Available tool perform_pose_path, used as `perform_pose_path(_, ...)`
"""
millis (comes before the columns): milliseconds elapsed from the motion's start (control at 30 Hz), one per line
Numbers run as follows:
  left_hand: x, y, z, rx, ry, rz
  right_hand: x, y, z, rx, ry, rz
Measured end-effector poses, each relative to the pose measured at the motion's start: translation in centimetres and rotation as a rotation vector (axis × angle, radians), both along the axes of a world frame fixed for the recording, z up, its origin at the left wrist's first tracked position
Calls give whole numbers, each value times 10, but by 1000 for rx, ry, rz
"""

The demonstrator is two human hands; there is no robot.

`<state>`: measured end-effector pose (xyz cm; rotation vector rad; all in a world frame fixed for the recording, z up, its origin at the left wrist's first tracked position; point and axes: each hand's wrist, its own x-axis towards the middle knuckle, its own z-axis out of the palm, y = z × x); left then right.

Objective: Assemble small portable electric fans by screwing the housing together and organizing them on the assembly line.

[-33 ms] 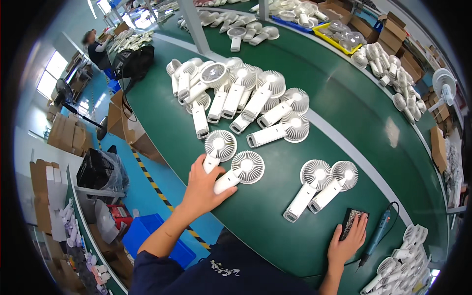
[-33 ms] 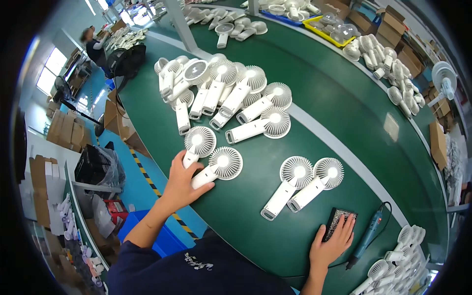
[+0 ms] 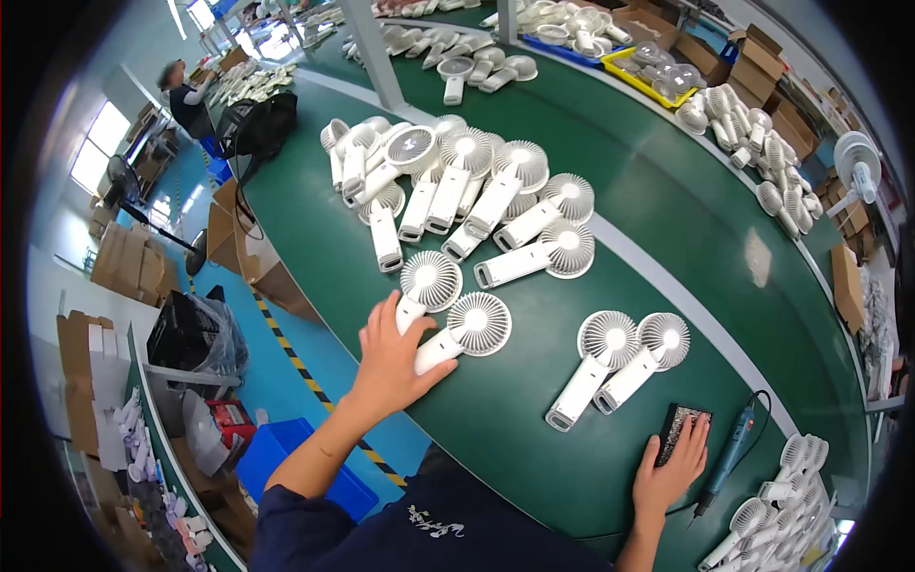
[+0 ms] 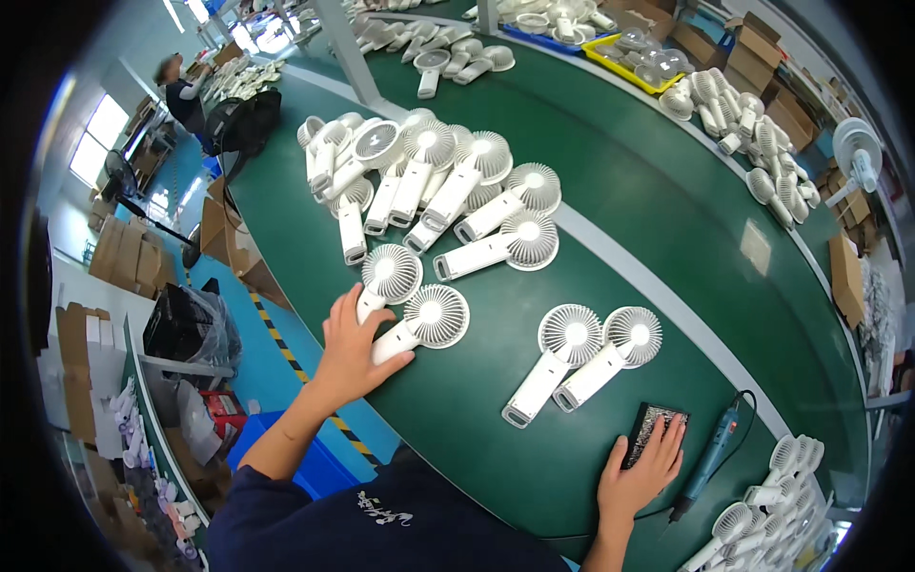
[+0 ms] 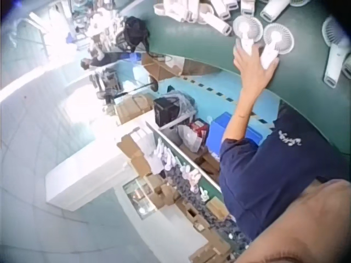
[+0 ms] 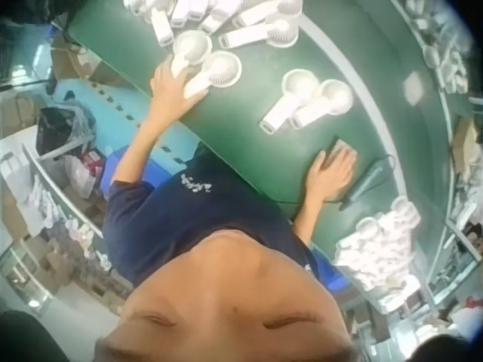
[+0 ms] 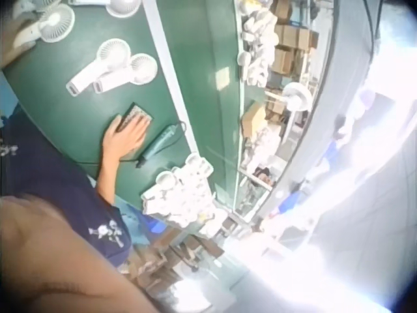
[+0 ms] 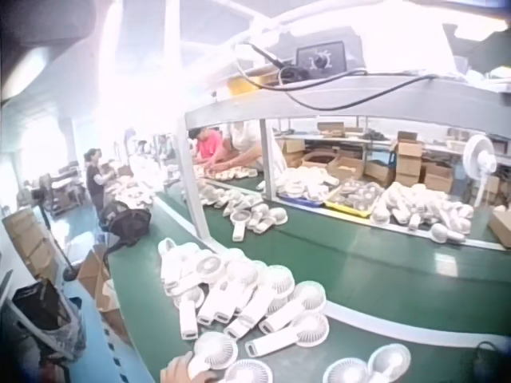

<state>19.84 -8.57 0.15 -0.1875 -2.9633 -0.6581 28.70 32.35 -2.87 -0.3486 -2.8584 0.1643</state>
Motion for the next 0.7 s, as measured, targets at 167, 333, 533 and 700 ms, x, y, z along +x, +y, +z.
perform_pose_path(167,-5,-3,-11,-122,22,70,6,2,1,-38,-45,14)
perform_pose_path(333,-19,7,15,-190,89,41,2,-1,8,-75,-87,-16)
perform_pose_path(533,-190,8,47,48,488,-194,-3,1,19,-35,-108,-42)
perform_pose_path(700,-425,-61,13,-64,104,-17,-4,-4,19,-131,-147,29)
